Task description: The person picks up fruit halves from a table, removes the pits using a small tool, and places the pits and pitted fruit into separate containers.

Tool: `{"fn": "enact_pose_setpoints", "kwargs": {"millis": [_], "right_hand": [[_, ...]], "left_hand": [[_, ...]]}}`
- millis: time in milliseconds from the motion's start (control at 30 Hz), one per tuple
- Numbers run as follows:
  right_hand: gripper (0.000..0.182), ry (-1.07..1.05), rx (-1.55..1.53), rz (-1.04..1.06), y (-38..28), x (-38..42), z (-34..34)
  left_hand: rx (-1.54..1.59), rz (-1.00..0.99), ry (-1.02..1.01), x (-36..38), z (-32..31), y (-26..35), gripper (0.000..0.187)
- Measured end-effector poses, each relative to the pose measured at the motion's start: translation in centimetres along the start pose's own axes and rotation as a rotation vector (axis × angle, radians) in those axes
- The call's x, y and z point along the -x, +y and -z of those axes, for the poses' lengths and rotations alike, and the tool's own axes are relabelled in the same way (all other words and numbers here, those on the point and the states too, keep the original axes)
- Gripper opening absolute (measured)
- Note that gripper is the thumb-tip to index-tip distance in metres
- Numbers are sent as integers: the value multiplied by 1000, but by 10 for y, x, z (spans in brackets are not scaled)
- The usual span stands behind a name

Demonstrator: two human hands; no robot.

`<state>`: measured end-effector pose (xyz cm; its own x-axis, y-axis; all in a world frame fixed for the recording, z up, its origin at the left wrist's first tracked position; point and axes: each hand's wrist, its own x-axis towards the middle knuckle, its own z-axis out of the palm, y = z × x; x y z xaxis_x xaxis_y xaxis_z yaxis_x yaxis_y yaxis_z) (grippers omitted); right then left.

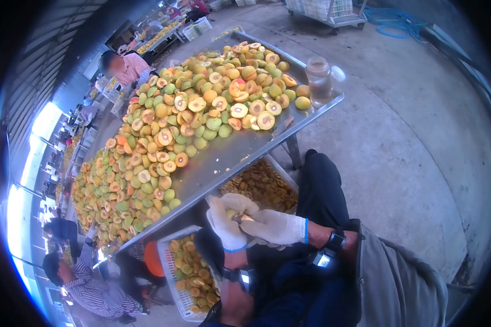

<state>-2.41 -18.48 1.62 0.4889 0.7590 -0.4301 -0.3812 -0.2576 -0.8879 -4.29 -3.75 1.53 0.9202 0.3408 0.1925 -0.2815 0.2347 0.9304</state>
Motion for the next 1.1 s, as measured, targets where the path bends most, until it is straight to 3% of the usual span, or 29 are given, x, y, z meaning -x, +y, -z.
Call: {"fn": "enact_pose_setpoints", "kwargs": {"millis": [267,367,433,533,667,767,833,933,1100], "right_hand": [[58,-110,-112,-55,0,2,3],[55,24,16,47,6,-1,3],[56,-162,-125,-31,0,4,13],[53,-270,-223,-77,4,0,21],[48,-125,39,-58,0,0,18],[42,-131,-6,-89,4,-1,19],[43,-241,-275,-129,2,1,19],[43,-338,-395,-139,8,0,23],[41,-367,-408,-141,13,-5,27]], "left_hand": [[-77,4,-180,-9,15,-7,64],[-61,92,-159,-10,15,-7,64],[-145,32,-224,-10,15,-6,62],[-166,56,-302,-12,23,-7,56],[-226,6,-281,-11,18,-9,55],[-247,52,-232,-10,16,-9,55],[-180,23,-310,-14,17,-7,55],[-172,19,-310,-12,16,-11,58],[22,120,-222,-10,8,-18,65]]}}
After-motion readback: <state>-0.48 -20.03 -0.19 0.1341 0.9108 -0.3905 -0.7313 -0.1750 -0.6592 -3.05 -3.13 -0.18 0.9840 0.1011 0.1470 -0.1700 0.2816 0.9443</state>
